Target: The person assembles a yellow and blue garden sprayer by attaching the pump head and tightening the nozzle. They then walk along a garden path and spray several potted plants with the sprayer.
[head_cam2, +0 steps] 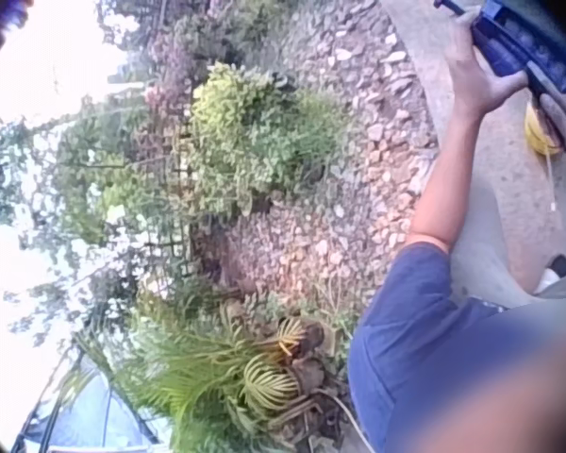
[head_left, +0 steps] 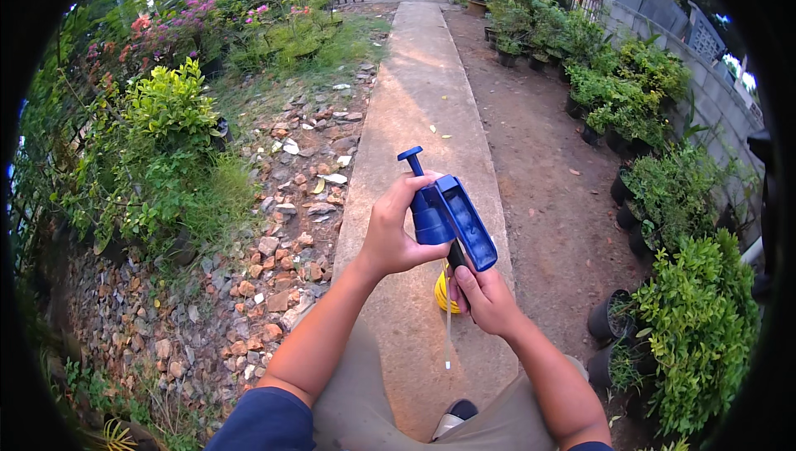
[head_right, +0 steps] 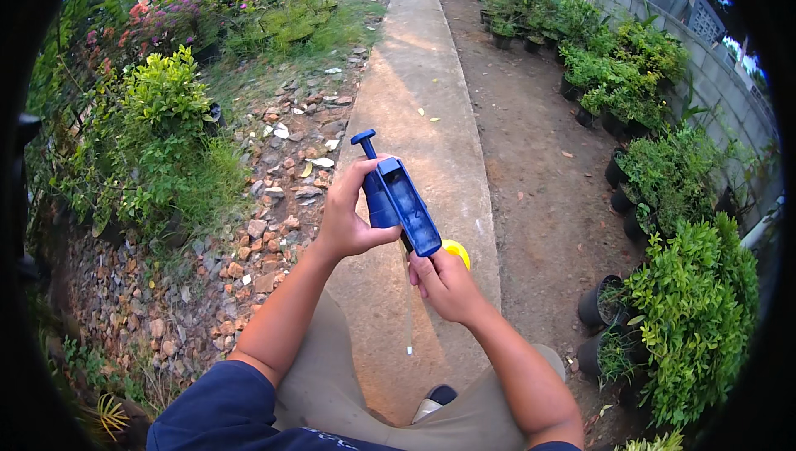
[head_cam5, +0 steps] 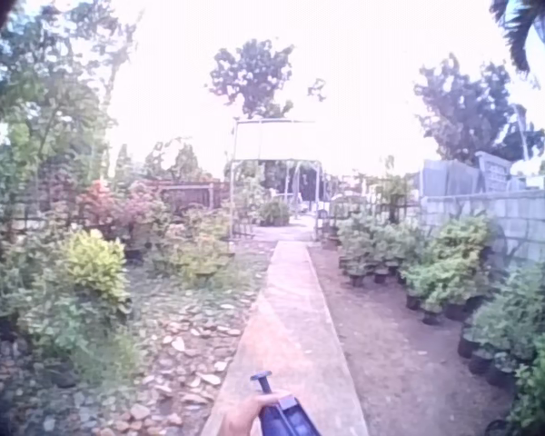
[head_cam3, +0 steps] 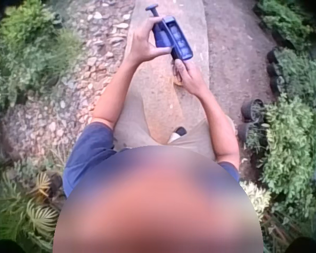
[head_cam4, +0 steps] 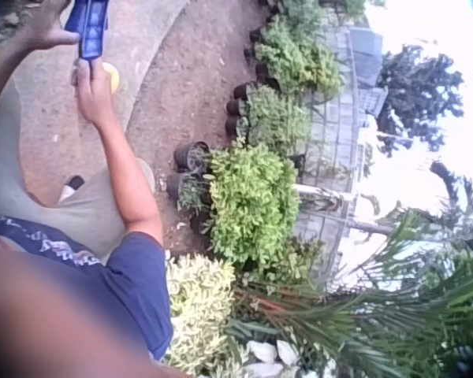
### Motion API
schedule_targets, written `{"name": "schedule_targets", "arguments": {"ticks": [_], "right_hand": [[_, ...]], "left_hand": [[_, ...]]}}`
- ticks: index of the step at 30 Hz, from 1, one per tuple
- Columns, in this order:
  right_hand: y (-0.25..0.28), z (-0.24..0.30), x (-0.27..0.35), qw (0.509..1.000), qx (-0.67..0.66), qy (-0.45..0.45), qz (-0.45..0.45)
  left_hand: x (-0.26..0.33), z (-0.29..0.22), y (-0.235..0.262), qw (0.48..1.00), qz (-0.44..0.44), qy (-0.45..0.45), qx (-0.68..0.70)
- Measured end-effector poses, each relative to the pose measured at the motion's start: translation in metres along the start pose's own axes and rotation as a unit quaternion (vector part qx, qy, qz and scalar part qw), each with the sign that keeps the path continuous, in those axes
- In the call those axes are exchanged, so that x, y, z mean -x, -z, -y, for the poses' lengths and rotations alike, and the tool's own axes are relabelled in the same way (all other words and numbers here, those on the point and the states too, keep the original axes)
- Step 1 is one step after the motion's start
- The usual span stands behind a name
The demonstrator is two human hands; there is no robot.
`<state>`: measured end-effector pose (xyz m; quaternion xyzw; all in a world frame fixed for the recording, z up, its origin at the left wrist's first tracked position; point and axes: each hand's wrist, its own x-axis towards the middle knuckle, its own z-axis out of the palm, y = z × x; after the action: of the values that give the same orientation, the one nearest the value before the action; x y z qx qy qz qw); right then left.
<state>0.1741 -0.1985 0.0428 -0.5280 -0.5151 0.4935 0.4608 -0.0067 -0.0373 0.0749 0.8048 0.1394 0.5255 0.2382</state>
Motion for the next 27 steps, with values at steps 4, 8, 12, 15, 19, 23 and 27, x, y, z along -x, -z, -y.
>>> {"name": "schedule_targets", "arguments": {"ticks": [4,8,12,15,19,23,27], "right_hand": [[-0.002,0.010,-0.002,0.891,0.372,0.119,-0.230],[0.005,0.012,-0.001,0.848,0.438,0.188,-0.232],[0.013,0.012,-0.003,0.978,0.061,-0.116,-0.159],[0.016,0.015,-0.003,0.917,0.271,0.154,-0.250],[0.021,0.021,0.005,0.847,0.425,0.233,-0.219],[0.022,0.023,0.007,0.965,0.209,-0.009,-0.160],[0.015,0.022,0.005,0.885,0.332,0.214,-0.247]], "left_hand": [[0.014,0.045,-0.020,0.962,-0.095,0.255,0.030],[0.023,0.068,-0.025,0.919,-0.129,0.343,0.145],[0.029,0.068,-0.030,0.928,-0.120,0.308,0.172],[0.029,0.068,-0.032,0.923,-0.119,0.346,0.119],[0.029,0.064,-0.036,0.913,-0.123,0.362,0.143],[0.029,0.058,-0.039,0.910,-0.116,0.345,0.199],[0.028,0.055,-0.036,0.913,-0.127,0.343,0.179]]}}
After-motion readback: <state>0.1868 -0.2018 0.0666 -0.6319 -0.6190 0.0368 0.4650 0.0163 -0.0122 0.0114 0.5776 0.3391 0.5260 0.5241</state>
